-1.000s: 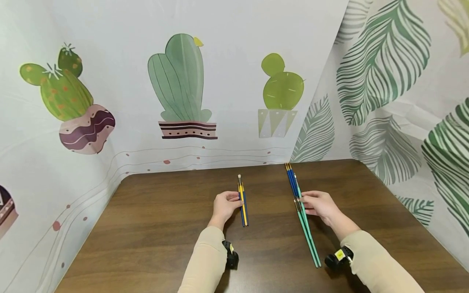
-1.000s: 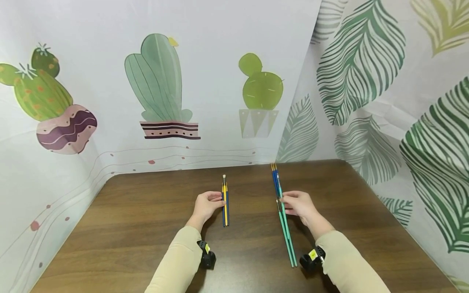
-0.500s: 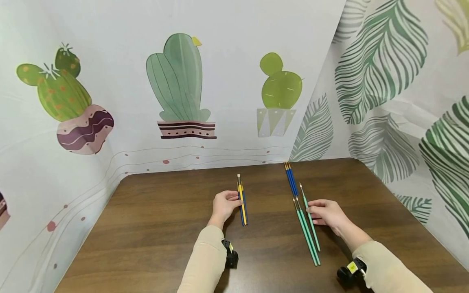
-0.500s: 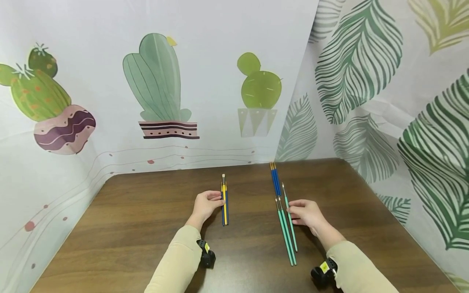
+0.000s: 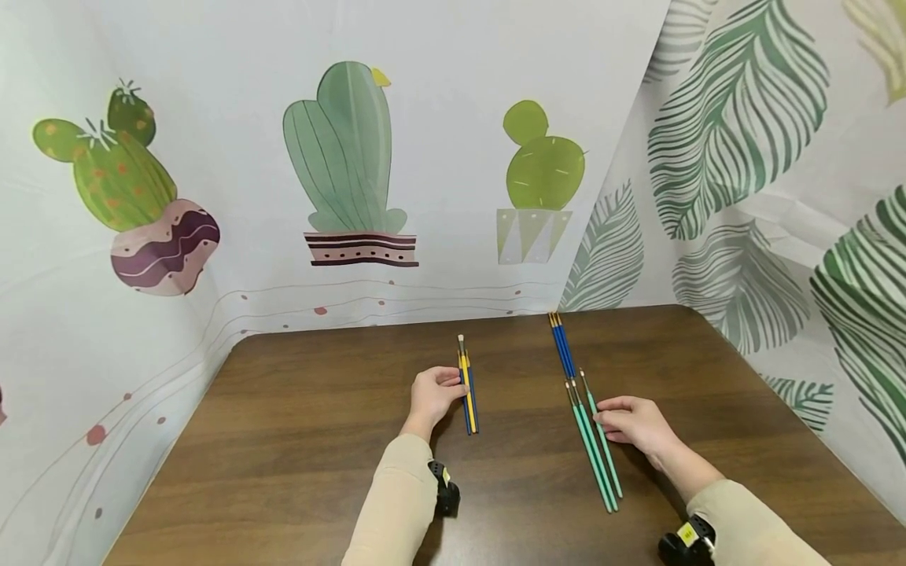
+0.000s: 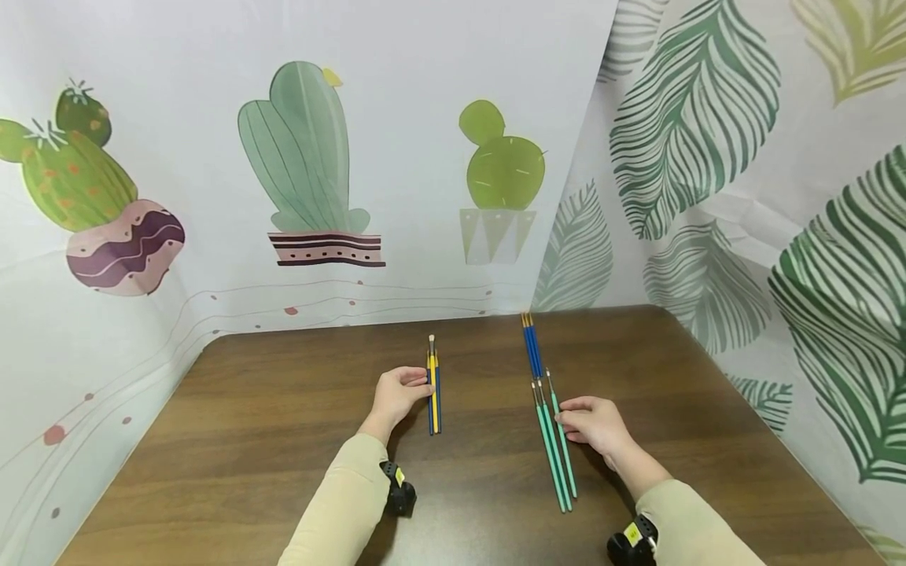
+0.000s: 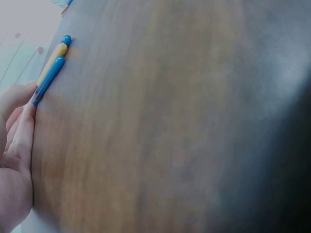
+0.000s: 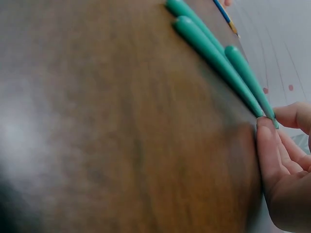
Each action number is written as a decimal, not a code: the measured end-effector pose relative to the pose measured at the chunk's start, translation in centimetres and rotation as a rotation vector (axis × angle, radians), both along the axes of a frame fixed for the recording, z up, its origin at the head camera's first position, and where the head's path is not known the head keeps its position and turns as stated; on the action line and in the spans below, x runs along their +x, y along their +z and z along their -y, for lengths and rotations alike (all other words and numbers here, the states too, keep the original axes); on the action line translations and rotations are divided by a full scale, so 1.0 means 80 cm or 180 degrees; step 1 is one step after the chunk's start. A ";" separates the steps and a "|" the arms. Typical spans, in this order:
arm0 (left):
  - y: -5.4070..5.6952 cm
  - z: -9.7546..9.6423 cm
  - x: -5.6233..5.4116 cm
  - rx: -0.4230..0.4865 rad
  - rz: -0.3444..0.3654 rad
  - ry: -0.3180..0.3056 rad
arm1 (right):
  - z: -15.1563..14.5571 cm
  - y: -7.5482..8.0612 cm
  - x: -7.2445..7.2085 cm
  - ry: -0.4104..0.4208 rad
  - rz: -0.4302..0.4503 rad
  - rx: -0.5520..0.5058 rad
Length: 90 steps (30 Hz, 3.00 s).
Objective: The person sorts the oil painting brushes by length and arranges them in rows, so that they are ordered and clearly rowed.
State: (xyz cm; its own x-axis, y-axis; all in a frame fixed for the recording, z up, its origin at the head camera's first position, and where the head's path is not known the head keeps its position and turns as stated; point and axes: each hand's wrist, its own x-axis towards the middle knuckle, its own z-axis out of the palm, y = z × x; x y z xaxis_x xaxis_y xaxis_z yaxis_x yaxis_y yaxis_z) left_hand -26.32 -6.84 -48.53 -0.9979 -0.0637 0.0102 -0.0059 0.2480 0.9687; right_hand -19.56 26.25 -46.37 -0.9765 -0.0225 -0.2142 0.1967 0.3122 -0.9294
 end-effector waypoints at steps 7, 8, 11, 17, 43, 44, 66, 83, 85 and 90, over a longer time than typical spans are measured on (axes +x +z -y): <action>0.001 0.001 0.000 -0.0004 -0.0008 0.0001 | 0.002 0.000 0.004 -0.0050 -0.0030 0.0223; 0.001 0.001 0.000 -0.0002 0.0002 0.0004 | 0.003 0.001 0.005 -0.0057 -0.0026 0.0259; 0.001 0.001 0.001 0.0005 0.0017 0.0010 | 0.003 0.003 0.008 -0.0083 -0.0015 0.0325; 0.001 0.000 0.000 -0.0005 0.0012 0.0026 | 0.003 0.002 0.009 -0.0074 -0.0031 0.0368; 0.003 0.000 0.001 0.0006 0.0030 0.0016 | 0.006 0.002 0.011 -0.0162 -0.0060 0.0417; 0.003 0.000 0.001 0.0006 0.0027 0.0015 | 0.005 0.002 0.011 -0.0160 -0.0072 0.0416; 0.004 0.001 0.001 0.0041 0.0021 -0.0020 | 0.003 0.012 -0.005 -0.0168 0.0154 0.0154; 0.002 0.002 0.000 -0.0020 0.0032 -0.0001 | 0.011 0.019 -0.041 -0.0398 -0.0065 -0.0278; 0.002 0.002 0.000 -0.0025 0.0021 0.0004 | 0.017 0.018 -0.046 -0.0407 -0.0092 -0.0347; 0.000 0.002 0.000 -0.0012 0.0055 -0.0002 | 0.032 0.016 -0.055 -0.0400 -0.0076 -0.0452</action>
State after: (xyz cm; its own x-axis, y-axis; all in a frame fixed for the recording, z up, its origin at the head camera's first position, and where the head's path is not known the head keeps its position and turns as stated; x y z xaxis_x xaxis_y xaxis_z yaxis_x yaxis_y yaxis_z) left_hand -26.31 -6.98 -48.53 -0.9980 -0.0631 -0.0066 -0.0224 0.2516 0.9676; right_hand -23.92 23.71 -45.05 -0.9784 0.0716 -0.1941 0.2031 0.1521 -0.9673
